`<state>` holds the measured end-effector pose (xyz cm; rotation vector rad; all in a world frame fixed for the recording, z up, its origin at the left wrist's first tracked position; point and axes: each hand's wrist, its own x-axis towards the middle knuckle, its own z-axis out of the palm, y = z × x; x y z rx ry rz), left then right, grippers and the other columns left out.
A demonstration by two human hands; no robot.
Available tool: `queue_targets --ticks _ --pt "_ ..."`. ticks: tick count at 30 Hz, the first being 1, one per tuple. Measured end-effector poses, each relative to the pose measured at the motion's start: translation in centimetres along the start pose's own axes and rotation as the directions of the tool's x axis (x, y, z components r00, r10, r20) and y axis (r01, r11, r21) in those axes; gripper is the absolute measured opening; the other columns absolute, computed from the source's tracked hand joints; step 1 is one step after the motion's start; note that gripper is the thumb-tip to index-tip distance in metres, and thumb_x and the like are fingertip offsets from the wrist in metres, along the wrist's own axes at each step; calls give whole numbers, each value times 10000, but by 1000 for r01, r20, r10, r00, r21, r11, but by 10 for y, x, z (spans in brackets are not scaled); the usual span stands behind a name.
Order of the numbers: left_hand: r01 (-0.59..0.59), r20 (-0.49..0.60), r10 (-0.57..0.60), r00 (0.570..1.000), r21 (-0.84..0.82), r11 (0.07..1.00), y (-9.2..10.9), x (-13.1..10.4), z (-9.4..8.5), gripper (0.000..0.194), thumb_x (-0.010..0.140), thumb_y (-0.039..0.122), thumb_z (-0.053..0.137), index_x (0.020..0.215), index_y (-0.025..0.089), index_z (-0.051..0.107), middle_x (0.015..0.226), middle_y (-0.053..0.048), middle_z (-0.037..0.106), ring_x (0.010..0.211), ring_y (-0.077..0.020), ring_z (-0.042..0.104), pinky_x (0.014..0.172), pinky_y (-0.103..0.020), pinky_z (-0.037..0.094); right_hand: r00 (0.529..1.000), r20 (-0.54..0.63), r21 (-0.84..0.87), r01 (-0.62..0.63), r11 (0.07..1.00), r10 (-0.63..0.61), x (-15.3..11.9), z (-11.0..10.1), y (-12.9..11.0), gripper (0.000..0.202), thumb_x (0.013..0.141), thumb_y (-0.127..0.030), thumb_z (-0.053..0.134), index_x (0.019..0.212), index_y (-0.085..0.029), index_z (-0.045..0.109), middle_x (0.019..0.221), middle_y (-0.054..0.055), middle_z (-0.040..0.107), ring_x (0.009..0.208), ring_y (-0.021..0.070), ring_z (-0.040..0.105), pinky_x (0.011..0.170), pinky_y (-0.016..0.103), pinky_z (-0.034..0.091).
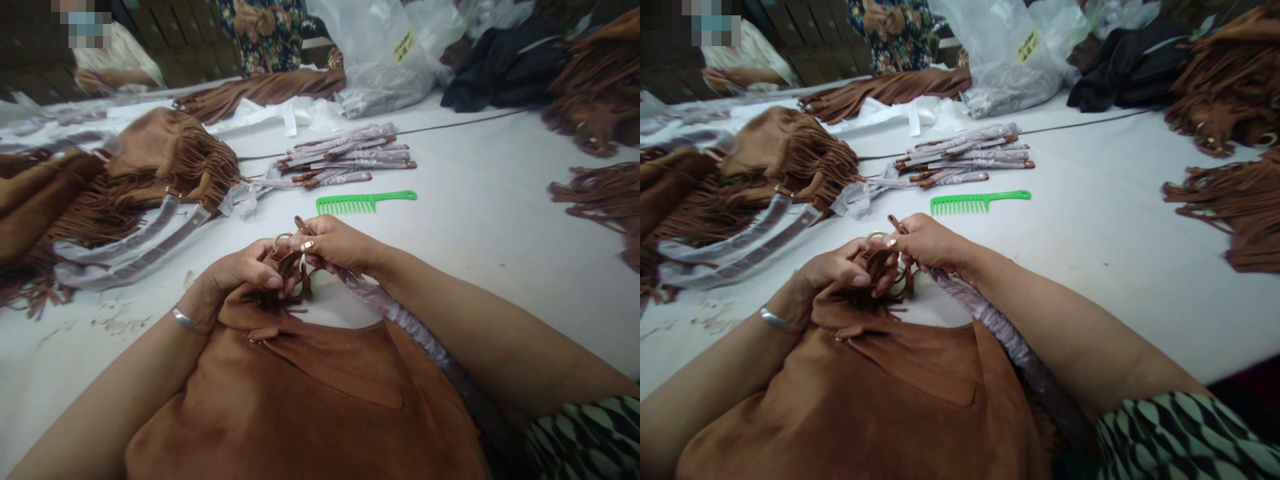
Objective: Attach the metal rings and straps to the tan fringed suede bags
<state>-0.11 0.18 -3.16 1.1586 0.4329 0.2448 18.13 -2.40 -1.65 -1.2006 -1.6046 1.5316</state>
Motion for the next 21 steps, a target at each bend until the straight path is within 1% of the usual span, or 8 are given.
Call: queue_targets --ticks 3,9,13,16,18,20,21 --pt "11 -7 -11 1000 -11 1000 -1 -1 -1 377 569 183 685 914 124 547 713 -74 645 604 -157 577 579 -231 446 999 2 78 -45 996 45 1 1 2 379 789 -441 653 672 -117 496 445 -56 432 316 29 316 290 140 228" --pt "21 -15 -22 1000 -59 998 -5 -4 -5 403 582 195 687 959 143 554 779 -80 655 667 -194 605 636 -272 459 999 -19 138 -36 990 39 1 4 0 327 817 -380 642 691 -111 504 449 -62 421 314 20 305 275 122 229" --pt "15 -1 -15 1000 -38 999 -5 -3 -8 394 594 221 691 958 118 581 760 -81 644 658 -178 594 623 -254 452 997 -40 141 -61 988 68 0 7 -2 286 827 -299 625 661 -118 479 462 -51 436 330 21 309 281 123 220" --pt "17 -12 -18 1000 -23 1000 -4 -1 -7 381 589 239 698 930 95 604 713 -74 631 605 -148 565 577 -227 432 996 -65 143 -46 989 56 1 5 0 222 812 -242 601 673 -127 471 475 -48 446 346 30 312 303 137 221" --pt "34 -36 -35 999 -23 999 -3 -1 -5 362 577 229 704 902 95 618 713 -64 628 574 -128 549 541 -208 413 997 -81 100 7 995 2 2 2 3 158 787 -215 587 703 -123 492 499 -41 462 383 42 339 349 153 245" --pt "77 -52 -77 996 -1 997 -1 -1 -2 338 568 219 704 873 91 634 702 -56 621 553 -116 536 508 -193 396 983 -106 -29 149 988 -152 2 -4 4 125 747 -202 604 742 -108 521 556 -34 477 462 51 376 434 166 283" --pt "98 -60 -97 993 12 995 -1 -1 -1 328 566 216 702 862 89 642 698 -54 619 549 -112 529 497 -188 389 962 -101 -140 238 961 -253 2 -6 3 134 731 -205 617 753 -102 534 586 -34 472 505 54 383 478 174 291"
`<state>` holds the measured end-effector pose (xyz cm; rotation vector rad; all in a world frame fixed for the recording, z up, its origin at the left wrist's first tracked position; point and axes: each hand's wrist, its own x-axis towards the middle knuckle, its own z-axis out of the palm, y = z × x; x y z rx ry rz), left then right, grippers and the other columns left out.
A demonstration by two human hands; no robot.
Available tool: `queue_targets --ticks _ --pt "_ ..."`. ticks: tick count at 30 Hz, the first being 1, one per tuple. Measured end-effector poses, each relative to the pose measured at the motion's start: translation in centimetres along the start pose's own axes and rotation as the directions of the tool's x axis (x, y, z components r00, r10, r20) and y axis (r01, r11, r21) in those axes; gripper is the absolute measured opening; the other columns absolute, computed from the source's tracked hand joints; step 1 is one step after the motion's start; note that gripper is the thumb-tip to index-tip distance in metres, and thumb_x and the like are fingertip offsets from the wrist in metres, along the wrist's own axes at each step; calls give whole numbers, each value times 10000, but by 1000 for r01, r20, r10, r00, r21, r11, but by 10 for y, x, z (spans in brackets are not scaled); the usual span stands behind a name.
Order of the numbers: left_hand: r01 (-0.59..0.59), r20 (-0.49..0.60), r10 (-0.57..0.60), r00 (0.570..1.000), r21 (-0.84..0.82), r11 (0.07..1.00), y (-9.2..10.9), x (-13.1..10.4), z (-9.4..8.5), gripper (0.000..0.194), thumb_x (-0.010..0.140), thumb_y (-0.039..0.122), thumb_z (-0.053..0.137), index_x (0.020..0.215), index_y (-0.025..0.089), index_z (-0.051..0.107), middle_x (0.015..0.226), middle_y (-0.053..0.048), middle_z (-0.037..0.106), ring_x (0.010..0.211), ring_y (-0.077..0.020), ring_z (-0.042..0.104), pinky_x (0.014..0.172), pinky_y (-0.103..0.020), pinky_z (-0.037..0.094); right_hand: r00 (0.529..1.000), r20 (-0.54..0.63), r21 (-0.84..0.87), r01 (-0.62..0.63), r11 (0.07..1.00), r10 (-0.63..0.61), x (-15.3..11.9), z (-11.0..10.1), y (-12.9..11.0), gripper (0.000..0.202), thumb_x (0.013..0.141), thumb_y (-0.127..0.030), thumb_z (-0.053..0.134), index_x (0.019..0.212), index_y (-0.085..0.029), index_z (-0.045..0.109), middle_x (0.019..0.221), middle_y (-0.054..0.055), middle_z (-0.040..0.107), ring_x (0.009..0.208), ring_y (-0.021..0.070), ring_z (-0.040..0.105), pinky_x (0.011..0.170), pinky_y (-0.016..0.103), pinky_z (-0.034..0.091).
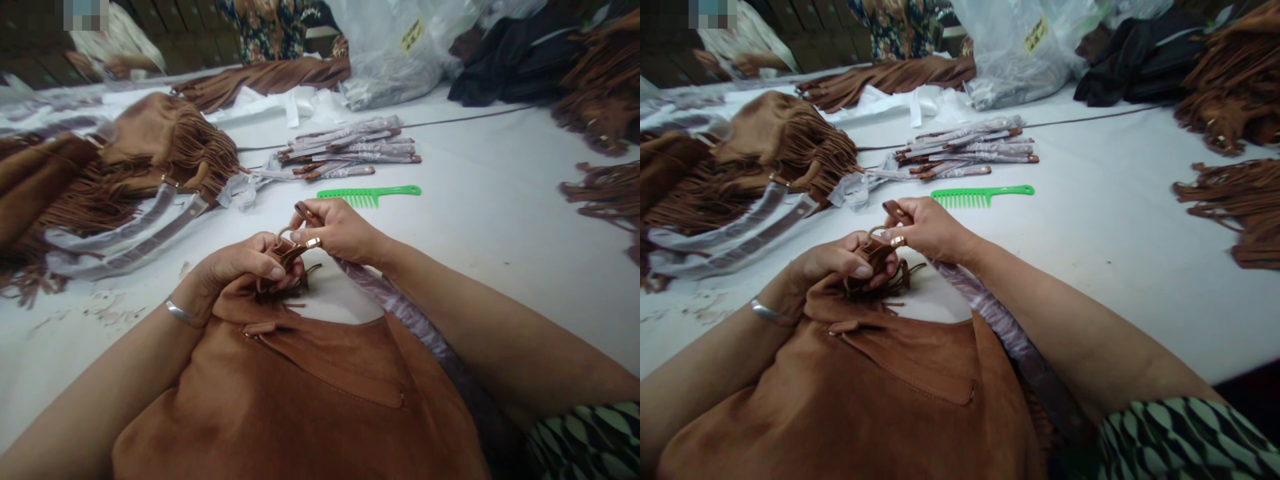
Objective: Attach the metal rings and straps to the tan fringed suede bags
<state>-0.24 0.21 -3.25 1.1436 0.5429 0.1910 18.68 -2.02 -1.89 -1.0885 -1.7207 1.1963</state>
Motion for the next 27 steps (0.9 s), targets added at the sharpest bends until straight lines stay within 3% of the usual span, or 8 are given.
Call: queue_targets --ticks 3,7,9,12,15,19,24,27 --pt "56 -8 -56 998 46 997 0 0 1 307 583 207 701 867 98 657 703 -50 617 561 -106 520 502 -181 390 968 93 -358 251 900 -233 -3 -7 -8 131 738 -225 610 759 -111 550 636 -32 448 576 67 366 552 197 265" --pt "80 -7 -80 997 107 991 -1 0 2 264 615 188 701 864 110 660 743 -58 623 600 -123 537 552 -209 426 929 264 -626 369 687 -258 -10 -12 -21 33 734 -119 547 764 -134 543 703 -3 513 623 95 390 579 221 237" --pt "78 -9 -77 997 87 993 0 0 4 249 609 192 708 836 102 661 721 -55 615 591 -120 531 546 -205 423 928 280 -647 371 666 -245 -11 -13 -22 66 719 -73 537 741 -133 524 695 2 516 622 99 396 575 222 242" --pt "86 -38 -86 996 10 996 1 -2 6 249 599 206 722 813 91 667 684 -44 598 566 -97 514 527 -178 409 962 207 -465 259 847 -181 -8 -11 -14 99 761 -121 556 697 -134 482 631 -15 470 554 79 393 519 196 282" --pt "57 -42 -60 997 -56 997 1 -5 7 280 593 203 730 842 92 667 697 -42 599 591 -96 527 548 -168 421 992 126 -65 21 998 -12 -5 -4 -4 116 803 -184 559 725 -134 487 606 -32 468 461 56 403 420 169 330" --pt "9 -31 -11 999 -61 998 2 -6 6 272 601 189 732 843 93 657 720 -44 615 619 -102 543 575 -170 438 987 69 263 -157 952 144 -3 6 -2 91 805 -135 551 729 -117 504 577 -33 507 394 37 402 343 145 349" --pt "-12 -26 10 1000 -77 997 6 -7 8 294 593 179 727 864 95 653 706 -36 617 596 -91 530 562 -158 430 982 30 345 -185 920 186 -4 9 -9 97 795 -93 564 710 -106 521 545 -36 519 371 28 403 309 119 332" --pt "-36 -33 33 999 -75 997 4 -6 8 362 585 256 773 885 94 651 752 -39 613 597 -90 529 550 -159 432 984 18 356 -170 919 175 -4 8 -11 92 779 -79 577 709 -104 522 533 -39 524 363 27 403 300 112 325"
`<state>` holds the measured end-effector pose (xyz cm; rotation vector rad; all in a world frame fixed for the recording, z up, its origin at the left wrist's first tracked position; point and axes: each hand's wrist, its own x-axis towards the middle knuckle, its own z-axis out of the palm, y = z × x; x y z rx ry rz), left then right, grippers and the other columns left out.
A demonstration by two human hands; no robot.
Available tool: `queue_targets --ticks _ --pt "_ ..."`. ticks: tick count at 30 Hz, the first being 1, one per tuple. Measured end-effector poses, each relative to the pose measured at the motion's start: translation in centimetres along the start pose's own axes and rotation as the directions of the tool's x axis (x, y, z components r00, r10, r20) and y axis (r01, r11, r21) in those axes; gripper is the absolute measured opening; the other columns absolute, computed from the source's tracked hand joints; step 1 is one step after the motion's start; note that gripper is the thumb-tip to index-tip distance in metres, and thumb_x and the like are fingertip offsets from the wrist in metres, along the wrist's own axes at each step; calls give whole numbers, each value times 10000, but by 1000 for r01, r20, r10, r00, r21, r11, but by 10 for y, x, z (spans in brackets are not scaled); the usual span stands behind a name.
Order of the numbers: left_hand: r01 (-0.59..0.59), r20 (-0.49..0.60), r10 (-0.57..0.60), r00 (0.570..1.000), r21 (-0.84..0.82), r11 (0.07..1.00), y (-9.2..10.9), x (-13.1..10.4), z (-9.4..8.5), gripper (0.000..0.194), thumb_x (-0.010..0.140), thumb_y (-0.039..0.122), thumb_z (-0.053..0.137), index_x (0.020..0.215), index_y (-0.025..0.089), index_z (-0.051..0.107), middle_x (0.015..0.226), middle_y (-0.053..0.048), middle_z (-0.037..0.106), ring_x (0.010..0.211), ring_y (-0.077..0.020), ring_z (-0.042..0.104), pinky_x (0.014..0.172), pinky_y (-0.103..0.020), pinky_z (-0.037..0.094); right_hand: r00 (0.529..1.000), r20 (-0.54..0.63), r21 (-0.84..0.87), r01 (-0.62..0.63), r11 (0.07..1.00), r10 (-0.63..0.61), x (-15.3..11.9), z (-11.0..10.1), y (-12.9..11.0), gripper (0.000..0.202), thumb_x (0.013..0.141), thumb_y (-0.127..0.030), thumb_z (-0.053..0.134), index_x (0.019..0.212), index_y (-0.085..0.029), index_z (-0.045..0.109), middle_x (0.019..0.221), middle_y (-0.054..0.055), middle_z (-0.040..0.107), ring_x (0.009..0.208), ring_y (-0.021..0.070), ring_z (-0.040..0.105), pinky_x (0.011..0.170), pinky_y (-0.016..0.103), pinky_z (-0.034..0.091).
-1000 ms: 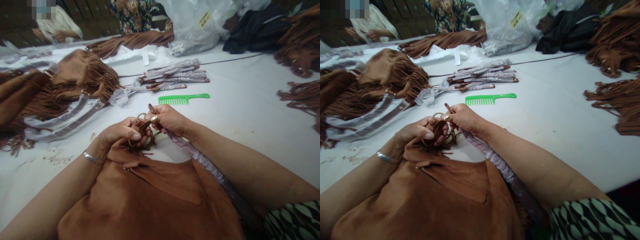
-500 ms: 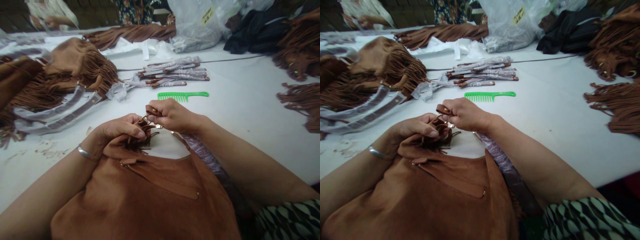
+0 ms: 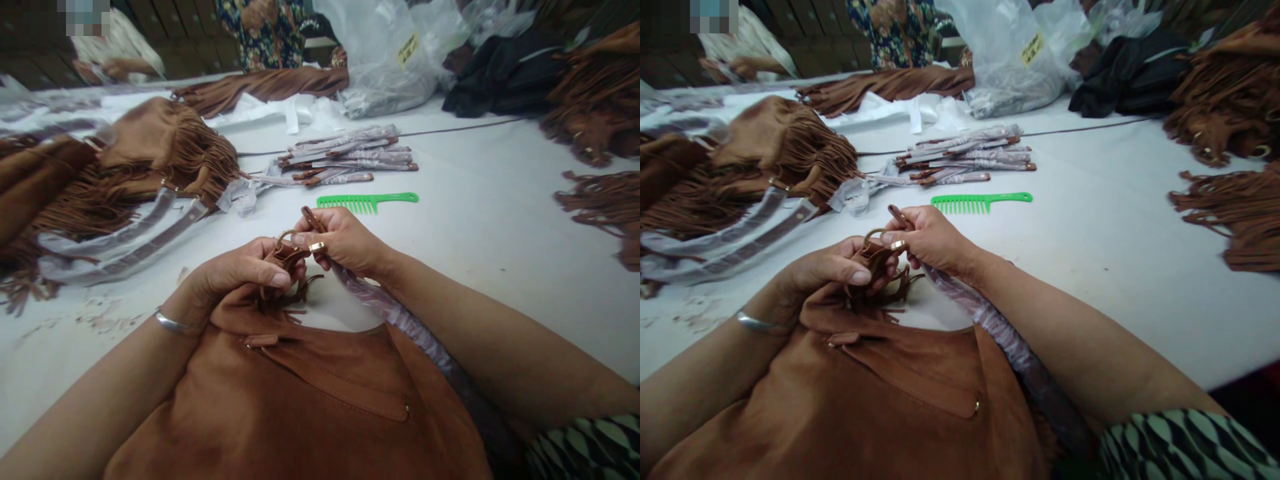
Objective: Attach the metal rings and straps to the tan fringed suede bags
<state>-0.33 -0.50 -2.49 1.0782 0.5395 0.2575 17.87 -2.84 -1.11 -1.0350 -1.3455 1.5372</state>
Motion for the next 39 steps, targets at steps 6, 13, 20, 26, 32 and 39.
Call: queue_targets --ticks 6,13,20,26,32,39 --pt "-7 -175 0 985 -39 999 -3 2 1 629 698 691 577 882 94 649 753 -87 635 619 -161 589 561 -238 501 999 0 -72 39 997 -39 -1 -3 -5 100 760 -78 586 688 -103 521 515 -52 496 343 22 392 286 110 314" --pt "-26 -181 41 983 87 996 17 -7 20 347 806 440 616 903 111 669 729 -62 657 679 -182 623 640 -251 522 996 51 -165 75 984 -67 -7 -4 -18 97 781 -98 556 710 -115 492 524 -52 493 354 32 416 292 116 358" --pt "-39 -267 -23 963 -222 974 11 -2 30 264 847 290 509 892 80 664 752 -98 660 637 -177 620 617 -261 528 987 89 -277 153 949 -133 -9 -9 -17 127 768 -156 595 726 -120 480 559 -46 495 431 63 494 319 120 365" --pt "-16 -278 -83 957 -335 942 7 7 32 280 799 262 457 841 61 648 698 -115 641 546 -163 579 523 -249 505 987 59 -397 158 904 -146 -10 -11 -20 140 737 -145 639 699 -104 511 530 -57 457 415 31 430 340 100 293" --pt "-26 -297 -76 952 -325 945 7 10 36 245 713 241 499 738 47 646 661 -102 611 548 -133 554 535 -208 485 1000 8 -380 -7 925 11 -10 -27 -22 275 670 -257 756 706 -110 526 497 -67 435 358 27 365 298 120 299" --pt "13 -298 -38 954 -87 996 0 11 31 237 788 312 564 778 90 647 743 -64 611 617 -112 540 595 -202 469 958 234 -217 -118 969 169 -13 -50 -20 287 922 -391 454 974 -124 546 696 11 551 488 85 543 429 175 456"
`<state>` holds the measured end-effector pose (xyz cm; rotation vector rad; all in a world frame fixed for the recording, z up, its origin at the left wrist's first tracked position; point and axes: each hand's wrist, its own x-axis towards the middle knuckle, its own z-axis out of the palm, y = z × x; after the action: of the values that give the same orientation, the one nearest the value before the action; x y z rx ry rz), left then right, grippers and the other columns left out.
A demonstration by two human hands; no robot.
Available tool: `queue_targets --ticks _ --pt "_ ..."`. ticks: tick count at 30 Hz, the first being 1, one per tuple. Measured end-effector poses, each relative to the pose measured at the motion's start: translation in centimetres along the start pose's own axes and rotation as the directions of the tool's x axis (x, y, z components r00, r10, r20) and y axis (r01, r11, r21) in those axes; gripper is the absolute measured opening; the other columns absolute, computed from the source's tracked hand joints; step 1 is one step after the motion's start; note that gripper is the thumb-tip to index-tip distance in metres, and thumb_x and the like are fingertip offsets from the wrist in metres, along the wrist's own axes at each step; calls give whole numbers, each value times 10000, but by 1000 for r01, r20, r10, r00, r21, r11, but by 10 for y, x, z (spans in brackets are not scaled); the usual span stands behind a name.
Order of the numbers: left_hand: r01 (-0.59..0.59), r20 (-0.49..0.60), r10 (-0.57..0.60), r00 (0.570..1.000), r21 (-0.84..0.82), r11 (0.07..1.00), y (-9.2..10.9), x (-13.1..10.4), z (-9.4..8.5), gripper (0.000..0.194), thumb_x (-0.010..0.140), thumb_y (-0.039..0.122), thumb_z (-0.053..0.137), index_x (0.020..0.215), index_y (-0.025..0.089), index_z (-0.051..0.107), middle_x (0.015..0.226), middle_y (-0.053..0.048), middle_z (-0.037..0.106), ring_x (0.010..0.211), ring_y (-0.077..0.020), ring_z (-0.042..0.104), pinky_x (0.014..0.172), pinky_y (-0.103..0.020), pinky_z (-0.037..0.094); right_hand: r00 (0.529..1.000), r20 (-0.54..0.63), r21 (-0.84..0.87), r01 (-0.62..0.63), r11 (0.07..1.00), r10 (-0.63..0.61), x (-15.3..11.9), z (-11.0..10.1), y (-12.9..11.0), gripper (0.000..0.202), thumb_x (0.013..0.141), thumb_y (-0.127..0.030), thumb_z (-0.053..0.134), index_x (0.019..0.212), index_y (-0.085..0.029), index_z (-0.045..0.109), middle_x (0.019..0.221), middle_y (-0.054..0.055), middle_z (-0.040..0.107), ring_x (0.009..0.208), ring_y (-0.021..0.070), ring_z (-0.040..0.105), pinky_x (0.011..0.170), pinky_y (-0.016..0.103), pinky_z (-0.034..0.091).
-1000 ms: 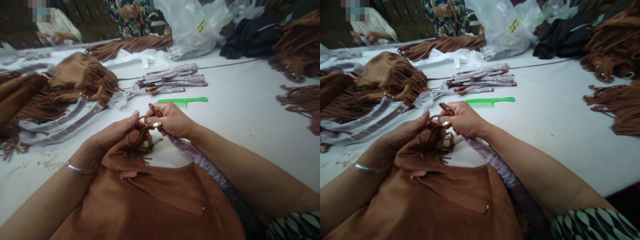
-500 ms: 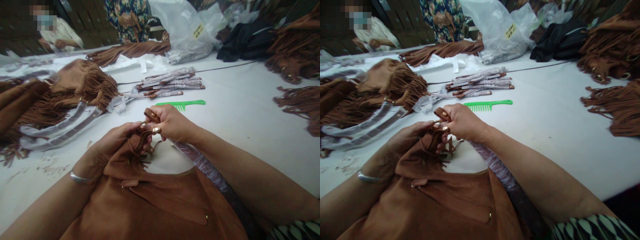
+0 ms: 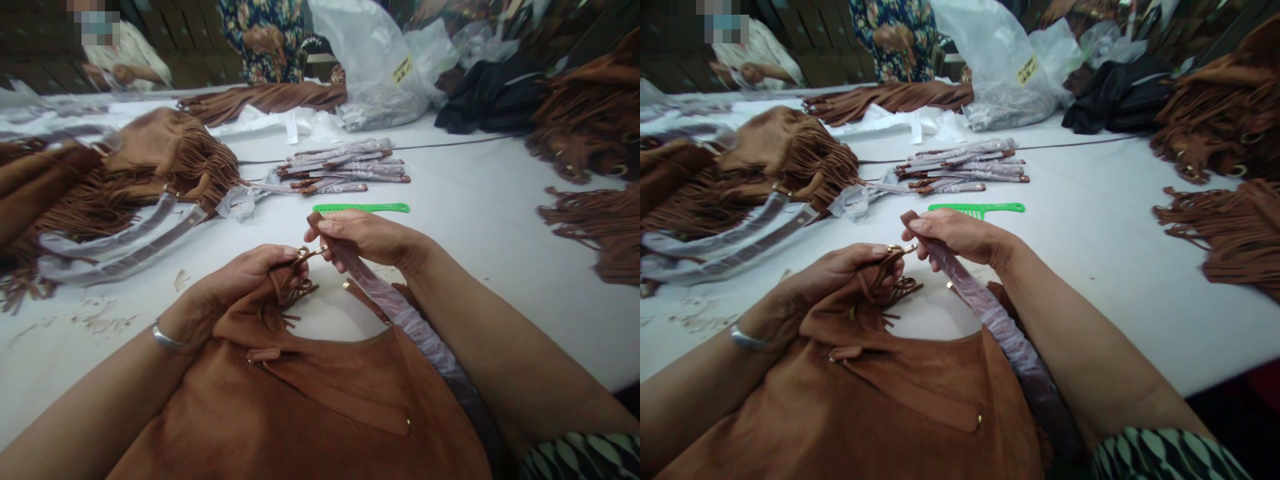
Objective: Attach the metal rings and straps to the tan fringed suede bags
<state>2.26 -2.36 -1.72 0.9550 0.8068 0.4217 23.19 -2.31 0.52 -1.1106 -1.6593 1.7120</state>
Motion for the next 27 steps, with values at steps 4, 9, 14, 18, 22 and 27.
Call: queue_targets --ticks 4,9,14,18,22,27 --pt "-83 15 83 996 283 956 -2 2 -6 320 840 407 507 839 109 624 779 -57 594 651 -133 531 611 -242 462 999 18 -68 37 997 -36 -10 6 -9 205 925 -292 463 1086 -171 502 713 -17 506 499 78 543 464 178 459" --pt "-165 25 194 981 632 757 4 1 -1 365 874 420 385 811 134 603 755 -36 581 676 -149 519 631 -257 436 967 -89 -610 135 781 -237 -15 10 -16 213 938 -252 419 959 -114 580 709 11 535 518 72 468 505 185 382" --pt "-164 7 292 956 839 518 3 -4 15 385 889 437 311 719 159 517 648 -2 510 598 -134 448 555 -255 348 817 46 -984 135 114 -574 -23 4 -28 264 946 -255 396 911 -90 599 864 82 582 793 154 515 674 252 369" --pt "-184 25 378 925 902 390 2 -6 22 390 895 433 255 699 169 465 659 -11 504 614 -142 437 584 -271 350 808 197 -979 187 -76 -555 -33 13 -27 263 952 -244 374 920 -114 601 831 59 569 702 128 480 569 231 297" --pt "-174 22 372 928 909 380 2 -6 24 364 883 401 258 779 157 507 743 -40 559 690 -164 485 658 -288 389 799 227 -974 200 -110 -557 -37 20 -9 251 946 -223 379 929 -121 607 773 50 556 646 116 444 530 229 251" --pt "-151 -8 360 933 899 411 2 -9 29 332 885 398 261 771 174 478 718 -29 533 672 -166 470 638 -289 363 853 154 -986 168 -19 -499 -40 17 0 299 952 -242 356 974 -125 630 791 74 591 668 131 484 546 234 305"
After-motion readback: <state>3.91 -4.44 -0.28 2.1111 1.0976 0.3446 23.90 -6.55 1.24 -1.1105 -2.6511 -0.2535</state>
